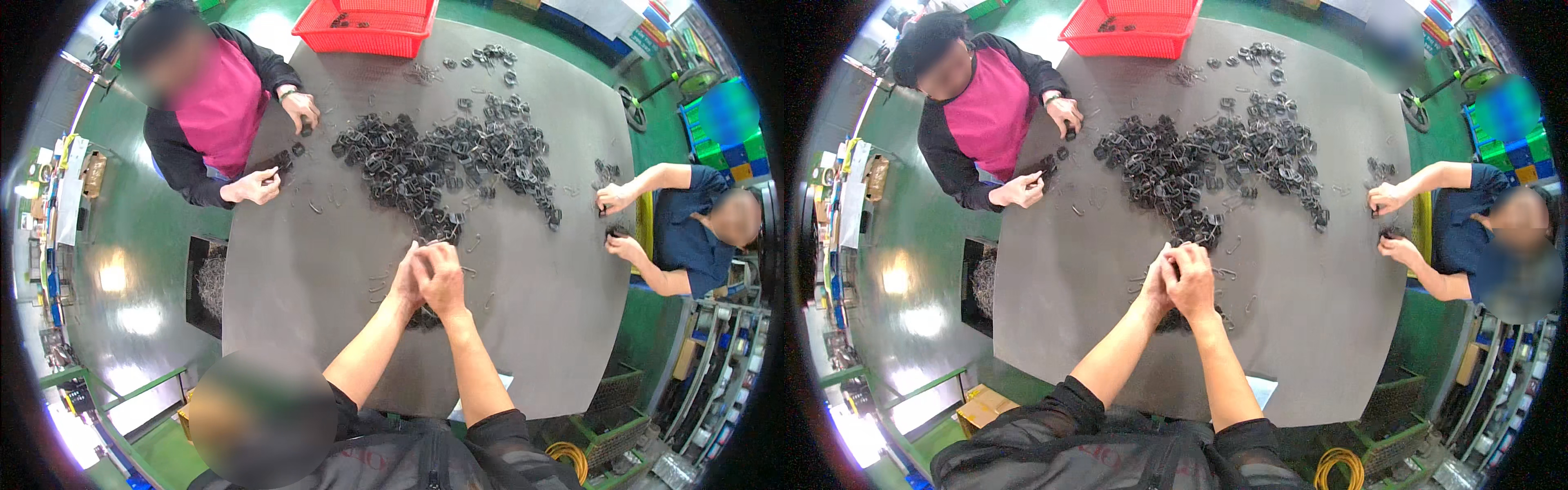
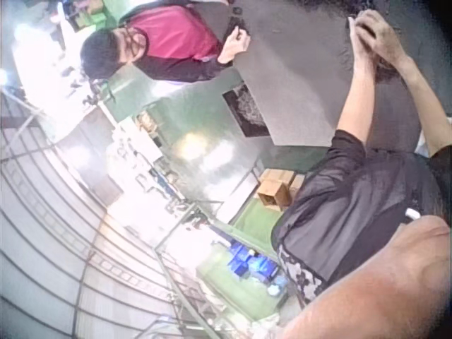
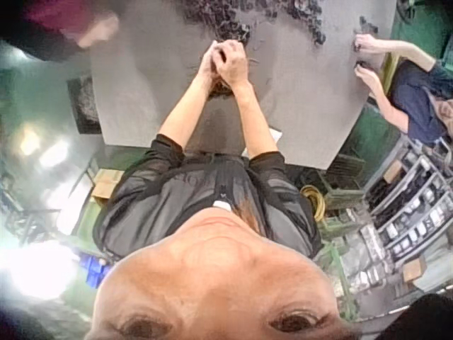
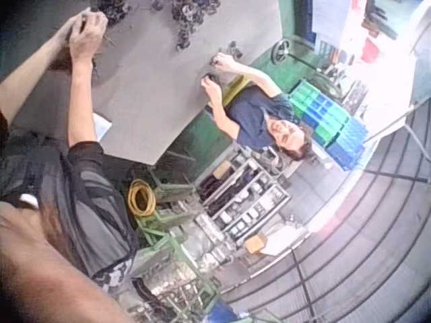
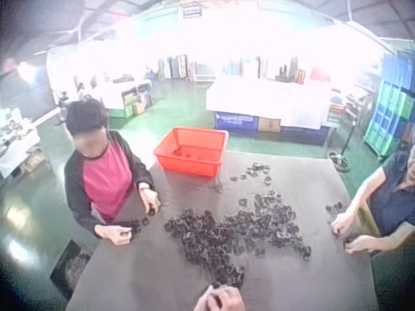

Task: The person sorts black metal clips by hand from a pile on a table, picking them up and placing them into a blue basket while other workers perform similar tasks at the same table.

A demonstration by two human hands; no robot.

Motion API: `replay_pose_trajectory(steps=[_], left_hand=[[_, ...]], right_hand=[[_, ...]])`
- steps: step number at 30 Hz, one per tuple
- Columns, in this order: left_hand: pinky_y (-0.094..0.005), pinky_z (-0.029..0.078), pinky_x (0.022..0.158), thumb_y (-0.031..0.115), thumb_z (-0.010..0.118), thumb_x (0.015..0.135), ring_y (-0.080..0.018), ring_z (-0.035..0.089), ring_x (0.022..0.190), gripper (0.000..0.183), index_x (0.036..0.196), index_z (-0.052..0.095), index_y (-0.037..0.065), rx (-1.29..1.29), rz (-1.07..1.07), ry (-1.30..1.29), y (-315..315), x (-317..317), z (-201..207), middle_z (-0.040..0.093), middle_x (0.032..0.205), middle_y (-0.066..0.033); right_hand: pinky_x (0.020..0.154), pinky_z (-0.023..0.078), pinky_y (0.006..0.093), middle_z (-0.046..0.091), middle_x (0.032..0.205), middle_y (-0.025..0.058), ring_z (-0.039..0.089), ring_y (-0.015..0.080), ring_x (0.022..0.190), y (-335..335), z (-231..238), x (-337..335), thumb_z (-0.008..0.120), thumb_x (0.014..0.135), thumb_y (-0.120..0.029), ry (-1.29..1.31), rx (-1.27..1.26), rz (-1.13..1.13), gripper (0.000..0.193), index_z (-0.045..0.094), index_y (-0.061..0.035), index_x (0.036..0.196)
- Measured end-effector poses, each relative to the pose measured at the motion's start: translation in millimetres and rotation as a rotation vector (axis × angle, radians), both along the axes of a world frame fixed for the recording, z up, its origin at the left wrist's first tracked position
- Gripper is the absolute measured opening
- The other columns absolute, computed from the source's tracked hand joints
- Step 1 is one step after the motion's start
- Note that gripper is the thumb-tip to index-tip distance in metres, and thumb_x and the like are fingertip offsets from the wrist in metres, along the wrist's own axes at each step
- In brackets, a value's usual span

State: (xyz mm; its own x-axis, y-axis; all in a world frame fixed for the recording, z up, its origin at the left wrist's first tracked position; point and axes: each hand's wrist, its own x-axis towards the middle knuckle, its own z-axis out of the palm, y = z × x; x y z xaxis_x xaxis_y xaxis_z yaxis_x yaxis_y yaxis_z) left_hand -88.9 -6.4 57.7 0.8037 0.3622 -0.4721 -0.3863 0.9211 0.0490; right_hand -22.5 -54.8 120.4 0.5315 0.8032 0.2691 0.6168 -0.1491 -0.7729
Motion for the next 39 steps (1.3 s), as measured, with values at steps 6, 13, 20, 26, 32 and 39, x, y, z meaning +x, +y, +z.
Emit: replay_pose_trajectory(steps=[6,13,20,26,32,39], left_hand=[[-0.0416,0.052,0.071,0.031,0.042,0.092,-0.0274,0.058,0.081,0.026,0.096,0.053,0.008,-0.209,0.171,0.241,99,49,-5,0.058,0.085,-0.0126],[-0.0454,0.054,0.064,0.028,0.041,0.092,-0.0307,0.056,0.079,0.025,0.093,0.054,0.007,-0.028,0.337,0.159,302,164,17,0.055,0.086,-0.0141],[-0.071,0.031,0.092,0.031,0.029,0.096,-0.0412,0.036,0.123,0.044,0.129,0.03,0.003,0.506,0.494,0.209,461,255,87,0.034,0.134,-0.0172],[-0.0554,0.02,0.107,0.033,0.036,0.095,-0.0401,0.015,0.135,0.063,0.141,0.009,-0.001,0.608,0.324,0.212,483,225,74,0.006,0.148,-0.0226],[-0.0279,0.046,0.078,0.028,0.057,0.087,-0.0149,0.059,0.087,0.036,0.11,0.057,0.001,1.144,-0.061,0.495,206,102,49,0.063,0.091,-0.0049],[-0.0412,0.038,0.093,0.007,0.065,0.071,-0.031,0.047,0.106,0.039,0.109,0.055,0.004,2.014,-0.194,1.271,37,6,-28,0.053,0.11,-0.0124]], right_hand=[[0.09,0.041,0.0394,0.054,0.105,0.0122,0.05,0.0307,0.104,33,23,19,0.064,0.075,-0.009,0.025,0.029,-0.052,0.026,0.058,-0.0054,0.099],[0.079,0.046,0.0354,0.056,0.099,0.0119,0.056,0.0276,0.093,13,9,70,0.061,0.077,-0.002,0.188,-0.097,-0.158,0.012,0.061,-0.0041,0.089],[0.079,0.047,0.0359,0.056,0.099,0.0122,0.057,0.0279,0.092,-16,-15,78,0.06,0.077,-0.001,0.27,-0.23,-0.2,0.012,0.061,-0.0039,0.088],[0.077,0.049,0.0343,0.055,0.099,0.0138,0.057,0.0278,0.092,-25,-18,67,0.059,0.079,0.0,0.388,-0.242,-0.217,0.011,0.062,-0.004,0.089],[0.076,0.049,0.033,0.054,0.102,0.0101,0.057,0.0248,0.094,-81,-45,67,0.063,0.076,-0.003,0.384,-0.415,-0.267,0.025,0.058,-0.0062,0.1],[0.09,0.043,0.0433,0.046,0.116,0.0183,0.042,0.0353,0.116,-28,-76,41,0.074,0.064,-0.015,0.256,-0.42,-0.312,0.072,0.04,-0.0134,0.128]])
